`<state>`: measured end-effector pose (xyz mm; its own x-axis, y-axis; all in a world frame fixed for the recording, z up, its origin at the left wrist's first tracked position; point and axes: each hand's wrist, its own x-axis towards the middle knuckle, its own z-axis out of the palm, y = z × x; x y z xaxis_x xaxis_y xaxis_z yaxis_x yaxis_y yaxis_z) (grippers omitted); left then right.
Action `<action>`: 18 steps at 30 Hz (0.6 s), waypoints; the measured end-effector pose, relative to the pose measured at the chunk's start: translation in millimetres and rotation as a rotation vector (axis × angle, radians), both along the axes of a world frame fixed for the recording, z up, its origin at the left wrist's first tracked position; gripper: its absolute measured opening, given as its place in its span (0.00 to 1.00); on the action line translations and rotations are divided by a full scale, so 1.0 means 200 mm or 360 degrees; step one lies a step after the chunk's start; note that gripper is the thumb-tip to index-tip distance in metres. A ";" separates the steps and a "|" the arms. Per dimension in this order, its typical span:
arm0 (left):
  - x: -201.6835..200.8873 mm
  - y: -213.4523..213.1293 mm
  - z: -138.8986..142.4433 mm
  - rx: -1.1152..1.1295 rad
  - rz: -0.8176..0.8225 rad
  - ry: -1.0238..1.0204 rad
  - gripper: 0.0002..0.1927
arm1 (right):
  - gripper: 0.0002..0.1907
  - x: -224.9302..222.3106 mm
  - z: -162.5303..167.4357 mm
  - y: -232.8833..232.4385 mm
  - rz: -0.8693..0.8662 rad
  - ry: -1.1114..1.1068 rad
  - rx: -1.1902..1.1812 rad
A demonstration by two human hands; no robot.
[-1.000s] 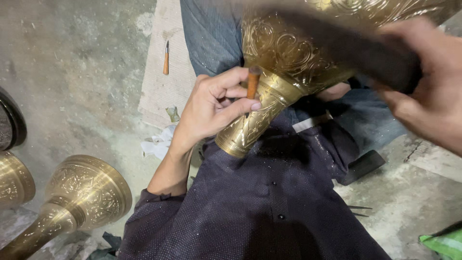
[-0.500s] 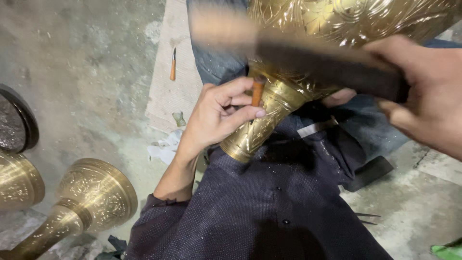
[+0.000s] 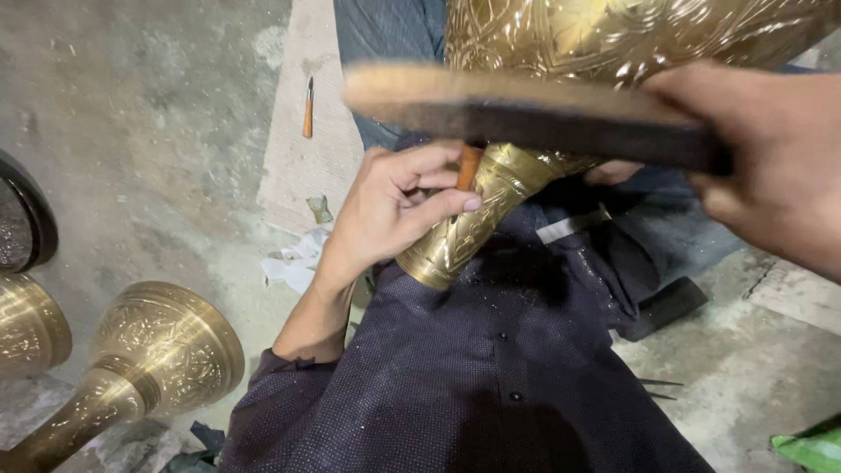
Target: The person sits on the floor holding a chisel against the neck of a large engraved brass vase resting on their lap and repeatedly strikes the chisel with a hammer, carving decorative patterns into the metal. Finished brass vases sit on the floor beside them.
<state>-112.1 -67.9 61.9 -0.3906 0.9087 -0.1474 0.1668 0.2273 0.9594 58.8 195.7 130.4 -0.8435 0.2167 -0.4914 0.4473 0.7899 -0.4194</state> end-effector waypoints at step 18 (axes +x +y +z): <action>0.03 -0.02 0.05 0.0108 0.0070 -0.0009 0.17 | 0.26 0.02 -0.01 -0.01 -0.0005 0.0677 -0.0192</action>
